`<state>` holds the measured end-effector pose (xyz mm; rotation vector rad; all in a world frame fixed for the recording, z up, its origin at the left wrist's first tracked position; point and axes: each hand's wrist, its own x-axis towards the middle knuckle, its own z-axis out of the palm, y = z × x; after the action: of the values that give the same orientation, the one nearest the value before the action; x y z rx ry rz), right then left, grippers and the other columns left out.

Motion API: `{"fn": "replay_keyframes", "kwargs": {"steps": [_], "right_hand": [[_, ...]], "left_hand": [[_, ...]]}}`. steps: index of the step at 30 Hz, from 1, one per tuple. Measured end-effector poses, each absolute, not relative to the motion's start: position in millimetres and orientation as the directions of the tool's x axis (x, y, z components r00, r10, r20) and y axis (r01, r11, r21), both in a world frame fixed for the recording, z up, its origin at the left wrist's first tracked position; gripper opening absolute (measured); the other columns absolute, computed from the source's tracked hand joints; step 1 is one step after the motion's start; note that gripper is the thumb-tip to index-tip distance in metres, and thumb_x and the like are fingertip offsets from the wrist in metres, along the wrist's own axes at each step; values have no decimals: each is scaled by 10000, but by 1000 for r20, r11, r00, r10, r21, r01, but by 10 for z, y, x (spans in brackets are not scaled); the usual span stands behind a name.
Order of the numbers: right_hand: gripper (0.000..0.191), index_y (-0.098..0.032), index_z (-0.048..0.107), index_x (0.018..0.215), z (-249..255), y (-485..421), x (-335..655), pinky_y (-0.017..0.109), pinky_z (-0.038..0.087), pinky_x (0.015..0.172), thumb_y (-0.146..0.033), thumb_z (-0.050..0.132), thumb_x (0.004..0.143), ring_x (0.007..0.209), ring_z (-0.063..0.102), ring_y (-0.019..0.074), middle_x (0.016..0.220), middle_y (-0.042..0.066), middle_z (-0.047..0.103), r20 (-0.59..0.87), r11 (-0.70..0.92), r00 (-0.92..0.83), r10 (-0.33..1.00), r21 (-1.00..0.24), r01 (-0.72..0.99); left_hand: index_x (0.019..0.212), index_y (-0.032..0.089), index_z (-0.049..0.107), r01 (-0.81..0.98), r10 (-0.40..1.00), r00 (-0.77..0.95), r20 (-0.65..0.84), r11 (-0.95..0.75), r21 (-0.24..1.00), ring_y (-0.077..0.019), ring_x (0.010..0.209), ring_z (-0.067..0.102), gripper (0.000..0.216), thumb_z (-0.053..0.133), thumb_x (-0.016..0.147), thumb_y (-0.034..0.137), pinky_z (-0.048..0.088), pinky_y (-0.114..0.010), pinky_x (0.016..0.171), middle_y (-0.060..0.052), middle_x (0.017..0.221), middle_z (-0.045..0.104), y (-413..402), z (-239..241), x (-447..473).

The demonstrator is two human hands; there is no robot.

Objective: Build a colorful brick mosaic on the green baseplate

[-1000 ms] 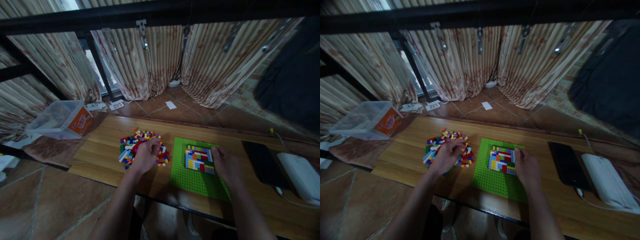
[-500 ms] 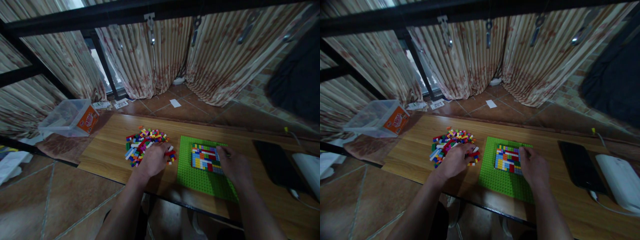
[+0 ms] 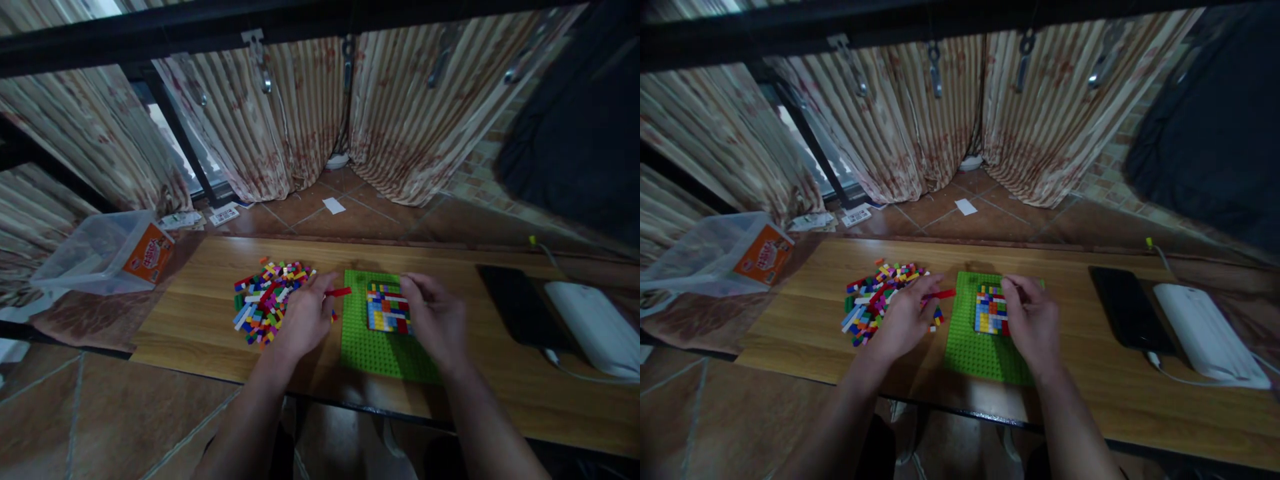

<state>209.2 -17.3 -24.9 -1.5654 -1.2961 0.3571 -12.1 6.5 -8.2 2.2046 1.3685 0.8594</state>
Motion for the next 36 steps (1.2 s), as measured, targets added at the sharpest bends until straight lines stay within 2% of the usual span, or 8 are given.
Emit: {"fn": "replay_keyframes", "kwargs": {"steps": [4,6,13,16,21,25,31,36], "right_hand": [[306,-217,707,1067,-228,-173,1936,320,517,761,-437,562,911,854,677,190,991,57,732,327,220,136,935,-838,499],[302,-216,700,1087,-219,-145,1936,330,518,782,-420,557,916,883,677,193,1023,62,729,326,248,81,942,-838,487],[222,-221,691,1001,-204,-17,2222,354,513,808,-371,573,886,886,682,206,965,40,741,199,102,144,969,-859,501],[201,-211,673,977,-223,21,2296,356,510,792,-343,555,882,855,680,206,931,46,737,190,77,155,969,-836,544],[268,-225,668,1092,-252,69,2326,395,480,866,-328,507,905,957,658,228,1046,71,729,234,111,119,965,-774,623],[242,-239,706,957,-282,101,2359,413,452,882,-331,486,919,962,615,241,980,59,719,274,142,85,958,-709,690],[199,-226,706,902,-356,130,2343,408,435,888,-254,509,901,982,581,244,955,67,670,294,168,42,955,-651,740],[195,-217,706,881,-373,137,2305,401,423,904,-215,512,903,959,589,234,947,64,679,258,148,21,966,-618,772]], "left_hand": [[1207,166,601,556,852,372,367,-522,647,-191,975,647,406,528,835,21,541,-332,890,-79,1069,672,120,-97,144],[1186,178,612,505,830,381,406,-555,661,-181,978,642,398,529,834,10,538,-320,900,-65,1043,672,170,-105,263],[1195,194,613,398,790,420,447,-603,692,-147,925,638,428,537,824,-5,537,-282,883,-38,1001,652,374,-125,556],[1197,191,611,378,799,425,426,-584,718,-139,898,639,447,531,810,-19,544,-279,861,-39,1019,641,454,-151,646],[1200,189,617,349,818,430,383,-542,764,-115,845,639,467,531,796,-29,549,-270,846,-44,1092,642,542,-158,698],[1215,190,618,365,820,456,345,-526,768,-118,873,645,479,529,794,-21,545,-271,873,-40,1087,668,554,-154,701],[1271,187,596,457,849,455,269,-482,748,-144,941,678,509,502,806,3,539,-291,927,-61,1179,683,530,-190,644],[1199,153,648,537,918,364,159,-346,769,-198,1001,700,385,458,876,70,523,-360,974,-83,1067,747,532,-243,558]]}}
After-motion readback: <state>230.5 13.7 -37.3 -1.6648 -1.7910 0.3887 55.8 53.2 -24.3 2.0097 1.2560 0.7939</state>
